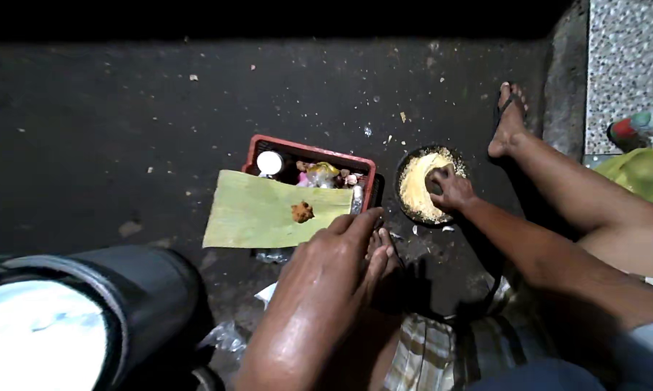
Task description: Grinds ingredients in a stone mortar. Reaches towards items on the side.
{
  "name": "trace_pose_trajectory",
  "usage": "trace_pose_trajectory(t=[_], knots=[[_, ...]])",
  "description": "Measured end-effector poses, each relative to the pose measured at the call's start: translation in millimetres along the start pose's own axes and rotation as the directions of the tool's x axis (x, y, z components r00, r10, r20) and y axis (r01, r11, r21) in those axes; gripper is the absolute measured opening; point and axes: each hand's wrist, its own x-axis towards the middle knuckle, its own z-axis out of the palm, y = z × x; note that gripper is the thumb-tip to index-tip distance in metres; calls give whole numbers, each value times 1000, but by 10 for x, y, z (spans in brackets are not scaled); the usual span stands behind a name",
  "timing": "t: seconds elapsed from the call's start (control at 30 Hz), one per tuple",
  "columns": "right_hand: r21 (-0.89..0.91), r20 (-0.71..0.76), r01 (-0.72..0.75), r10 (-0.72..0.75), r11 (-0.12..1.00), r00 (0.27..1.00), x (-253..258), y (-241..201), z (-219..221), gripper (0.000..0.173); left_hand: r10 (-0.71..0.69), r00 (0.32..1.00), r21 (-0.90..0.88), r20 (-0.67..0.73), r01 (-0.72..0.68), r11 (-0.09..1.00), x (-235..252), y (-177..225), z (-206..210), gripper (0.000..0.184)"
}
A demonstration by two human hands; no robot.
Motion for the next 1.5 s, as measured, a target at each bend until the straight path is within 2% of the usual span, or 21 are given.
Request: trace_pose_trajectory(t=[0.13, 0.27, 0.33, 0.43, 0.57, 0.7, 0.8, 0.9, 1.0, 1.03, 1.13, 1.2, 1.3, 1.37, 1.4, 1.5], knots=[[95, 21, -63, 61, 994, 998, -54, -23, -153, 58, -4, 1000, -1, -17, 4, 1000, -48, 29, -9, 49], [-70, 140, 92, -81, 993, 987, -487, 186, 135, 50, 6, 1000, -10, -19, -6, 1000, -141, -35, 52, 54], [-64, 74, 70, -65, 996, 995, -273, 170, 43, 48, 12, 999, 11, -31, -11, 1000, -103, -69, 57, 54], [-39, -13, -9, 8, 999, 1000, 88, -31, -199, 54, 21, 1000, 11, -2, -21, 1000, -25, -26, 22, 50], [-79, 33, 110, -107, 991, 994, 217, 84, -547, 57, 24, 1000, 16, -18, -24, 1000, -8, -1, 25, 48], [-262, 11, 240, -245, 935, 969, 11, 354, -399, 57, 28, 999, 4, -32, -28, 1000, -40, -24, 55, 48], [-238, -25, 421, -439, 875, 898, -168, 237, -164, 45, 23, 1000, 4, -15, -23, 1000, -31, -46, 36, 47], [-189, 45, 618, -622, 763, 782, -260, 137, 120, 32, 11, 1000, 2, 9, -11, 1000, 0, -12, 3, 46], [-182, 139, 723, -710, 667, 690, -208, 187, 311, 19, 1, 1000, 10, 28, -1, 1000, -5, 25, -2, 47], [-180, 131, 719, -708, 671, 694, -176, 232, 302, 16, -3, 1000, 16, 31, 2, 1000, -8, 26, 1, 47], [-233, -17, 611, -632, 756, 775, -87, 357, 157, 15, 3, 1000, 22, 28, -3, 1000, -22, 1, 12, 48], [-243, -50, 603, -630, 760, 775, -126, 387, 40, 19, 9, 1000, 25, 24, -10, 1000, -14, -18, 14, 48], [-218, 148, 712, -698, 668, 700, -285, 437, 125, 17, 3, 1000, 13, 22, -3, 1000, 13, 11, -1, 48], [-214, 252, 717, -672, 664, 697, -278, 484, 242, 23, 2, 1000, 8, 19, -3, 1000, 15, 21, 0, 47], [-216, 216, 698, -664, 682, 716, -256, 487, 247, 23, 5, 1000, 11, 18, -5, 1000, 11, 13, 7, 47], [-210, -51, 563, -584, 799, 810, -197, 424, 79, 17, 10, 999, 14, 32, -11, 1000, -11, -18, 36, 47]])
